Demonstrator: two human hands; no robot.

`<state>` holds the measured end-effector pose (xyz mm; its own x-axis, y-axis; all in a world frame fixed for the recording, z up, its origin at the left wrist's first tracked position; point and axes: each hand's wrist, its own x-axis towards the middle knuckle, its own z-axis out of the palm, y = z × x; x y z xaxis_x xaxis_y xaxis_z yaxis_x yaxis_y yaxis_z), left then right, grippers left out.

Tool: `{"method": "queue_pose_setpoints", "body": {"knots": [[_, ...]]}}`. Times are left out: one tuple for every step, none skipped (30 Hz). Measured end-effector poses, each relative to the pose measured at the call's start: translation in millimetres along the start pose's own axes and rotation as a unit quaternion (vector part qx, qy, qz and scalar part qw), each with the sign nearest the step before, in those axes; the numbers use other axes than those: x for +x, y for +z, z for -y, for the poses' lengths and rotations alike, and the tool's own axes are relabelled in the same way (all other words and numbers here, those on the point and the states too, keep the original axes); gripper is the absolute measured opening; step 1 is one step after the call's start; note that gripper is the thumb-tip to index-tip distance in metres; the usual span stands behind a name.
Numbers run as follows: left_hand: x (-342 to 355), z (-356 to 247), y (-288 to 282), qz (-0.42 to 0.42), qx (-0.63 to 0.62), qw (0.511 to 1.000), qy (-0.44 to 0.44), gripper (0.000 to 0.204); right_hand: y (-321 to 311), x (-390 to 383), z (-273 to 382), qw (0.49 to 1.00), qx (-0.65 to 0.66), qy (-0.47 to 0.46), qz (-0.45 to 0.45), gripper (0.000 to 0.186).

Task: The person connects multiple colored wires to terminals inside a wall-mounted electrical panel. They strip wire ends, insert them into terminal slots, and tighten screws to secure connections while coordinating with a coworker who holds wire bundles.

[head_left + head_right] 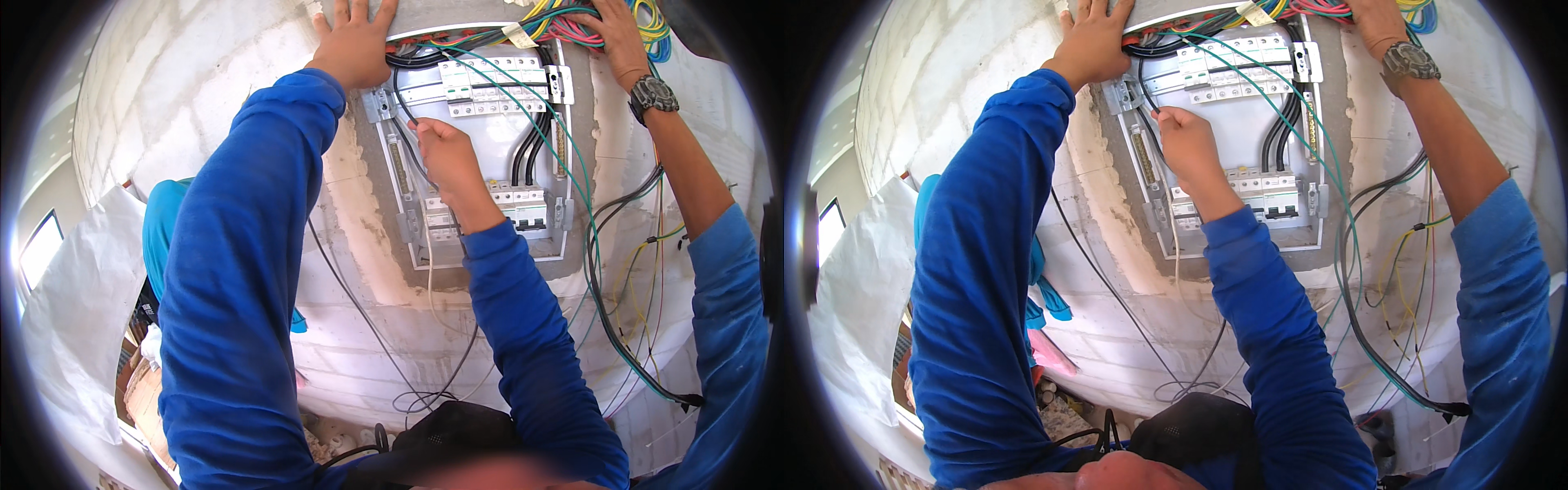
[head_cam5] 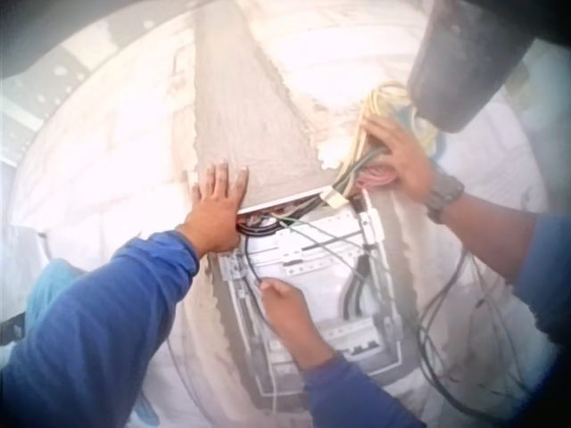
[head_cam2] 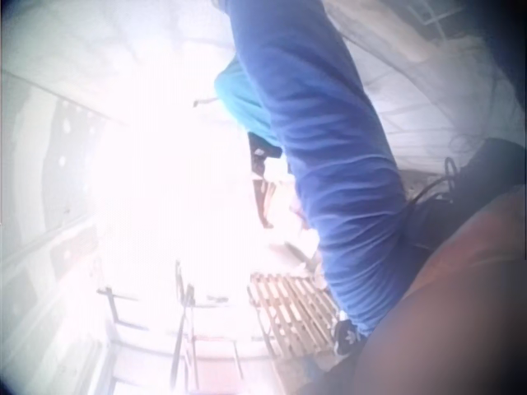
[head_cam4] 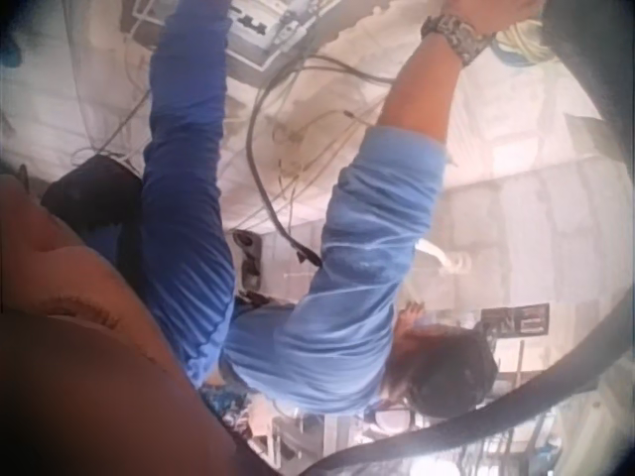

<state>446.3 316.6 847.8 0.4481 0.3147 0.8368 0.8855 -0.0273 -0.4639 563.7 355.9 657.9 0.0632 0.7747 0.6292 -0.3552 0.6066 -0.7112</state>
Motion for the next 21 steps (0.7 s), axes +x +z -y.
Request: {"method": "queue_pose_setpoints", "body": {"knots": [[-0.2,-1.5,0.4,0.0,0.001,1.0,-0.004,0.109,3.4,2.8,-5.7,0.999,-0.019,-0.034,-0.011,0.03],[-0.1,-2.8,0.2,0.0,0.002,1.0,-0.007,0.109,7.4,6.4,-11.1,0.998,-0.035,-0.054,-0.026,0.03],[-0.5,-3.8,-0.4,0.0,0.004,1.0,-0.01,0.109,10.9,9.1,-16.1,0.995,-0.048,-0.076,-0.041,0.03],[-1.1,-4.4,-1.3,0.004,0.002,1.0,-0.01,0.109,15.0,11.8,-20.0,0.988,-0.103,-0.084,-0.073,0.029],[-1.8,-4.8,-2.5,0.009,0.0,1.0,-0.011,0.109,17.6,12.4,-23.0,0.984,-0.125,-0.095,-0.08,0.029],[-2.4,-4.6,-3.8,0.011,-0.001,1.0,-0.012,0.109,20.2,12.9,-24.5,0.981,-0.141,-0.096,-0.091,0.029],[-2.8,-4.7,-4.9,0.009,-0.001,1.0,-0.012,0.109,21.4,12.4,-24.5,0.978,-0.155,-0.099,-0.102,0.028],[-3.9,-4.6,-5.6,0.009,-0.001,1.0,-0.014,0.109,21.9,10.8,-23.5,0.977,-0.163,-0.102,-0.096,0.028],[-4.0,-4.1,-6.2,0.008,0.0,1.0,-0.013,0.109,21.6,9.5,-20.8,0.975,-0.168,-0.108,-0.093,0.028],[-4.3,-3.8,-6.5,0.004,-0.004,1.0,-0.01,0.109,20.2,7.5,-17.5,0.975,-0.173,-0.105,-0.089,0.028],[-4.4,-3.3,-6.3,-0.002,-0.009,1.0,-0.007,0.109,18.1,5.6,-13.7,0.972,-0.191,-0.111,-0.08,0.028],[-4.5,-3.1,-6.0,-0.009,-0.013,1.0,-0.005,0.109,14.9,4.0,-9.4,0.969,-0.21,-0.111,-0.067,0.028],[-5.1,-3.1,-5.2,-0.009,-0.012,1.0,-0.009,0.108,11.9,1.8,-6.0,0.966,-0.23,-0.109,-0.053,0.028],[-5.2,-3.2,-4.7,-0.009,-0.009,1.0,-0.014,0.107,9.6,0.1,-2.6,0.963,-0.238,-0.116,-0.05,0.028],[-5.8,-3.8,-3.8,-0.007,-0.008,1.0,-0.017,0.106,7.1,-3.2,-0.7,0.96,-0.247,-0.12,-0.048,0.029],[-6.2,-4.3,-3.0,-0.025,-0.02,0.999,-0.016,0.104,4.7,-6.9,0.8,0.958,-0.255,-0.125,-0.046,0.029],[-6.3,-5.0,-2.2,-0.043,-0.032,0.998,-0.015,0.102,2.0,-12.4,1.4,0.95,-0.268,-0.148,-0.051,0.028],[-6.6,-5.5,-1.4,-0.06,-0.045,0.997,-0.013,0.1,-1.1,-22.2,-0.2,0.943,-0.282,-0.17,-0.055,0.028],[-6.7,-5.9,-0.8,-0.056,-0.043,0.997,-0.016,0.098,-4.5,-33.6,-1.7,0.935,-0.294,-0.189,-0.059,0.027],[-6.7,-5.9,-0.3,-0.053,-0.041,0.998,-0.019,0.097,-8.7,-47.0,-3.1,0.932,-0.281,-0.221,-0.063,0.027],[-6.8,-5.6,0.3,-0.048,-0.04,0.998,-0.021,0.096,-14.2,-64.3,-5.1,0.929,-0.267,-0.249,-0.067,0.026]]}}
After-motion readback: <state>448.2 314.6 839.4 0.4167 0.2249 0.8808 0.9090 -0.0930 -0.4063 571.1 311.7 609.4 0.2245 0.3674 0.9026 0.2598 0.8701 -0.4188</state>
